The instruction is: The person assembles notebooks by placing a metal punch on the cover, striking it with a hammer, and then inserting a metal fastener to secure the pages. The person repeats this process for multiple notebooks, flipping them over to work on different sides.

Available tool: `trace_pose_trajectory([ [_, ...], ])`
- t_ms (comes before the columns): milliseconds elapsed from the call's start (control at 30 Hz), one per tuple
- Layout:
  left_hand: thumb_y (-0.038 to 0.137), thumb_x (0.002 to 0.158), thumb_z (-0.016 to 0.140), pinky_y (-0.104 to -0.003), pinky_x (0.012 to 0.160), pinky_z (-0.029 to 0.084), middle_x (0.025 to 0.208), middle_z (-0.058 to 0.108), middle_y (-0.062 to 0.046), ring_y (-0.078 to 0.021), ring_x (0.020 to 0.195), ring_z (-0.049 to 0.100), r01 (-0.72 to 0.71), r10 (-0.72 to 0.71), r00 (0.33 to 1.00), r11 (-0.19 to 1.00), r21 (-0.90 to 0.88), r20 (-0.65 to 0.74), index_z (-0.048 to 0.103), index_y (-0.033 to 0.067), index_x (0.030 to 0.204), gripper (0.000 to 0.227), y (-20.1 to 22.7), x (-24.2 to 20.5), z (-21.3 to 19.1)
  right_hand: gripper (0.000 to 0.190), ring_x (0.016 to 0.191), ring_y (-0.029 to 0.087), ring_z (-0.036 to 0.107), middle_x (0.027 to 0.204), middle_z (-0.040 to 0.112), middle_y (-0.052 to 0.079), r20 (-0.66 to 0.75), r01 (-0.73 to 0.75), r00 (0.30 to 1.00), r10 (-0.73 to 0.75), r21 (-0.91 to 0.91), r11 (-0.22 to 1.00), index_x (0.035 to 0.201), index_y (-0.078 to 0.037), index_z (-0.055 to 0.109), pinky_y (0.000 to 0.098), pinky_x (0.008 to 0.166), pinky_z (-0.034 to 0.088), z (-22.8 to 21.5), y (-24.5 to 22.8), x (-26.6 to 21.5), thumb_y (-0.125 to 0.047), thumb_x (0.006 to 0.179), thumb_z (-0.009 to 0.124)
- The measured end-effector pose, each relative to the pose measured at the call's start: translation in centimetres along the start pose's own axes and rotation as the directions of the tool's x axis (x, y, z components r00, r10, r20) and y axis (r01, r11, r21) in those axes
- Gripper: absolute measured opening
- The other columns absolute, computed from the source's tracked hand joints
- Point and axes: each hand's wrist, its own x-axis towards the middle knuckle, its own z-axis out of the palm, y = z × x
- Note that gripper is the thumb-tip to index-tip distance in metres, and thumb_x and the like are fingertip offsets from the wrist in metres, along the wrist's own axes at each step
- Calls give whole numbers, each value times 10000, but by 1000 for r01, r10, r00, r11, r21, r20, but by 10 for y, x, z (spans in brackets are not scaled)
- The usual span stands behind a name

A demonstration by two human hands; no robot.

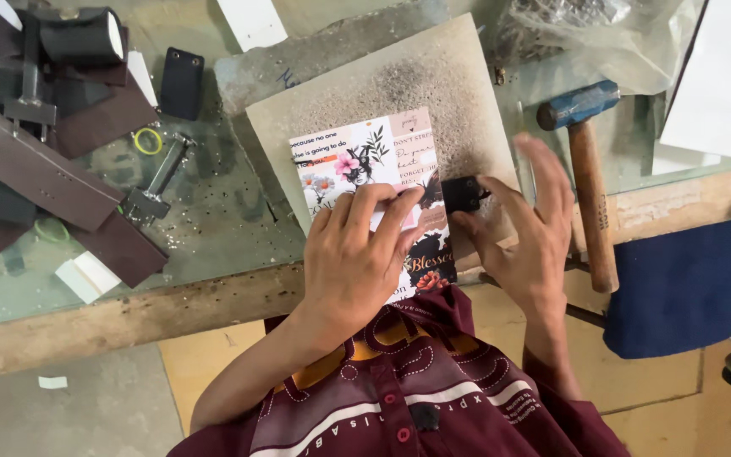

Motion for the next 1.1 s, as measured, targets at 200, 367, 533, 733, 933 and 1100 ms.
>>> trace_pose_trajectory([
  [200,249,912,787,-375,788,503,1124,576,-5,-199,946,619,-28,29,1000,998,-65,8,660,122,1297,425,-9,3,-1,439,1195,282,716,1251,704,168,55,-308,923,381,699,645,1346,26,533,328,1062,598,22,-22,-19,37,950,722],
  [367,237,893,797,-361,754,510,1141,589,2,-186,935,631,-49,50,999,995,-89,17,658,118,1291,438,-14,6,-2,475,1251,332,689,1319,664,249,-98,-187,953,286,551,814,1337,75,510,379,1055,575,42,-41,-37,67,922,740],
  [533,228,874,797,-352,735,519,1104,580,-8,-188,910,628,-51,53,998,995,-90,23,671,121,1206,370,-16,6,1,439,1252,346,682,1287,673,256,-209,-44,964,167,491,870,1284,57,553,391,1088,589,52,-39,-39,96,886,734],
  [733,222,925,778,-332,679,504,1073,592,-2,-173,835,625,-49,50,999,995,-88,20,675,125,1117,238,-17,7,4,480,1158,305,692,1209,713,227,-256,52,966,36,329,943,1212,14,614,404,1032,539,51,-36,-37,47,762,776],
  [933,208,939,751,-338,697,505,1042,596,16,-168,828,628,-36,37,999,994,-103,10,661,139,1021,140,-18,7,6,483,1272,336,619,1259,689,271,-170,35,985,37,399,916,1198,13,640,450,1067,550,50,-39,-38,-9,734,772],
  [1100,186,902,761,-340,711,505,995,607,21,-167,849,630,-34,37,999,993,-109,23,650,142,996,152,-17,9,4,512,1310,360,588,1317,654,284,-192,49,981,33,407,912,1206,22,656,446,1079,552,52,-49,-34,-22,704,746],
])
